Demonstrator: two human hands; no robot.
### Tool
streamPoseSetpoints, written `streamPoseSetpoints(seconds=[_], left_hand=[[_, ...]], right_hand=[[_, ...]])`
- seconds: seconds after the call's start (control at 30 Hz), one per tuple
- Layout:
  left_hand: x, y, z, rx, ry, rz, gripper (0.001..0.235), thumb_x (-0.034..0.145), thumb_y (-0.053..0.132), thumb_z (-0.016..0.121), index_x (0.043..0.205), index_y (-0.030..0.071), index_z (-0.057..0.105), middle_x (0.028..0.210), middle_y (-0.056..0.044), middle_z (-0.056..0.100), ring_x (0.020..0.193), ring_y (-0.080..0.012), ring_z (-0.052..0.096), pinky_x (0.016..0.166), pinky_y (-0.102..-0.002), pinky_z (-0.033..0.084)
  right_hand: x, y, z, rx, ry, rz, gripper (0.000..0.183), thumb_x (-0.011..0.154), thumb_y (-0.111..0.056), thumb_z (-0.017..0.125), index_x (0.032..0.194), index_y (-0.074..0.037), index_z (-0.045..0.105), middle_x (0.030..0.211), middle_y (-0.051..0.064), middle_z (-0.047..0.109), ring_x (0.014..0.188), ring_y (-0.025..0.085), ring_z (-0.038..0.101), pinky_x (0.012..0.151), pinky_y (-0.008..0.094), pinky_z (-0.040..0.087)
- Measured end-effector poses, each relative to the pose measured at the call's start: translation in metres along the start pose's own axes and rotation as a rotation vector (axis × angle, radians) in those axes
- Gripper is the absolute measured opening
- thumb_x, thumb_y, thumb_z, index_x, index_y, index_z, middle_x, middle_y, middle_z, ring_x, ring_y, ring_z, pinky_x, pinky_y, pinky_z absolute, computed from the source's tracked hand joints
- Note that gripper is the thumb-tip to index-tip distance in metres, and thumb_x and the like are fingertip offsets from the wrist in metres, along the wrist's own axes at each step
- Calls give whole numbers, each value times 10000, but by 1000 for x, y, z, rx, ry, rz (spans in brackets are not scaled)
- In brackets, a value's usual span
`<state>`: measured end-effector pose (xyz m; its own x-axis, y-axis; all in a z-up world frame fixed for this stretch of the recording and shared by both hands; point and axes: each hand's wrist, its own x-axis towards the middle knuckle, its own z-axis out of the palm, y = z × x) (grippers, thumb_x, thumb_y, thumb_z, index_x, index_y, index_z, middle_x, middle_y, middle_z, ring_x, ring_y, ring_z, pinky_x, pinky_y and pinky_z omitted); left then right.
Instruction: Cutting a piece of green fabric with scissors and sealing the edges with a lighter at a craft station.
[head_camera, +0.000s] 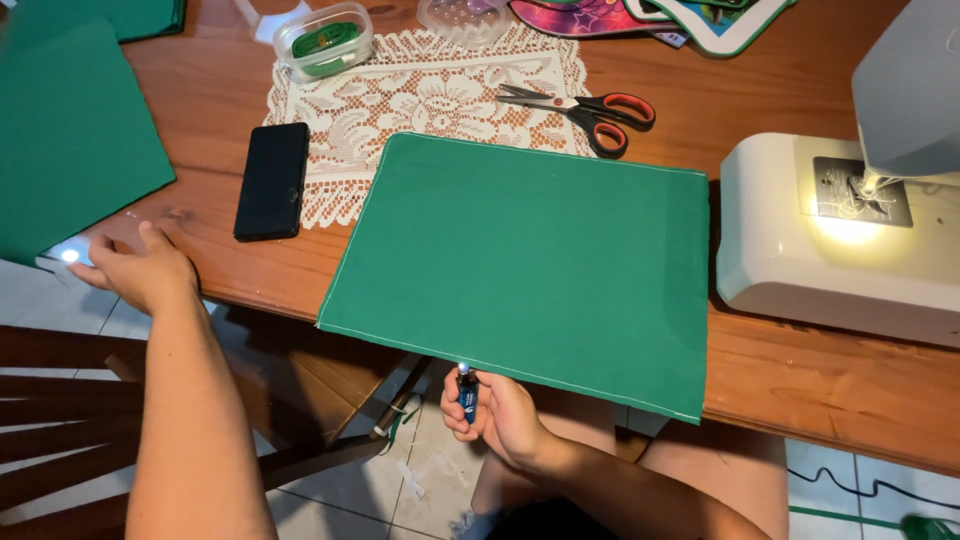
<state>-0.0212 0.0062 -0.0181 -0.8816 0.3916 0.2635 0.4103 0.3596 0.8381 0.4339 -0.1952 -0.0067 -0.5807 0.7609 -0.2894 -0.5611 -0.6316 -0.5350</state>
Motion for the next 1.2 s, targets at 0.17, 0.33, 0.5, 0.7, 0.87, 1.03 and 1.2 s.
streamPoseSetpoints(seconds=[0.17, 0.33, 0.5, 0.7, 0.87, 1.03, 1.2], left_hand=[[2, -5, 2, -6, -3, 6, 446, 1136, 425, 732, 1452, 174, 542, 1658, -91, -19, 1248, -333, 683, 870, -518, 562], [6, -9, 5, 0, 9, 6, 473, 1134, 427, 740, 1482, 177, 539, 1651, -81, -6, 1288, -324, 669, 923, -509, 565], [7, -9, 5, -2, 11, 27, 451, 1143, 390, 744, 1463, 142, 544, 1648, -116, -5, 1348, -331, 637, 957, -502, 574], [14, -21, 11, 27, 23, 41, 446, 1156, 420, 749, 1466, 168, 552, 1651, -101, -7, 1309, -350, 656, 907, -523, 550], [17, -25, 14, 40, 36, 59, 479, 1174, 429, 742, 1511, 157, 539, 1647, -81, -13, 1357, -332, 631, 932, -522, 553], [25, -35, 19, 30, 44, 86, 502, 1163, 431, 767, 1503, 134, 545, 1646, -103, -3, 1350, -307, 649, 960, -494, 557], [26, -35, 19, 57, 55, 101, 477, 1167, 436, 787, 1465, 134, 569, 1645, -112, 11, 1339, -348, 645, 937, -522, 542]], right_hand=[[-3, 1, -3, 16, -14, -18, 354, 1045, -280, 329, 844, -43, 498, 717, 97, 463, 601, 170, 392, 516, 268, 267], [-5, 2, -9, 21, -17, -16, 354, 1038, -283, 310, 863, -44, 504, 725, 95, 459, 605, 169, 390, 520, 271, 264], [-8, 1, -13, 28, -21, -23, 369, 1043, -305, 317, 868, -44, 510, 723, 97, 461, 605, 170, 392, 520, 270, 269], [-11, 2, -19, 42, -46, -20, 356, 1037, -317, 307, 882, -56, 493, 745, 87, 447, 611, 160, 383, 528, 265, 268], [-16, -2, -16, 28, 0, -22, 362, 1035, -305, 317, 855, -47, 494, 727, 96, 457, 604, 169, 394, 516, 272, 264], [-17, 0, -21, 52, 3, -22, 365, 1026, -329, 330, 866, -48, 499, 727, 94, 445, 599, 167, 387, 520, 273, 258], [-20, 0, -24, 65, 0, -26, 358, 1023, -325, 338, 862, -46, 495, 730, 94, 446, 596, 164, 390, 514, 268, 259]])
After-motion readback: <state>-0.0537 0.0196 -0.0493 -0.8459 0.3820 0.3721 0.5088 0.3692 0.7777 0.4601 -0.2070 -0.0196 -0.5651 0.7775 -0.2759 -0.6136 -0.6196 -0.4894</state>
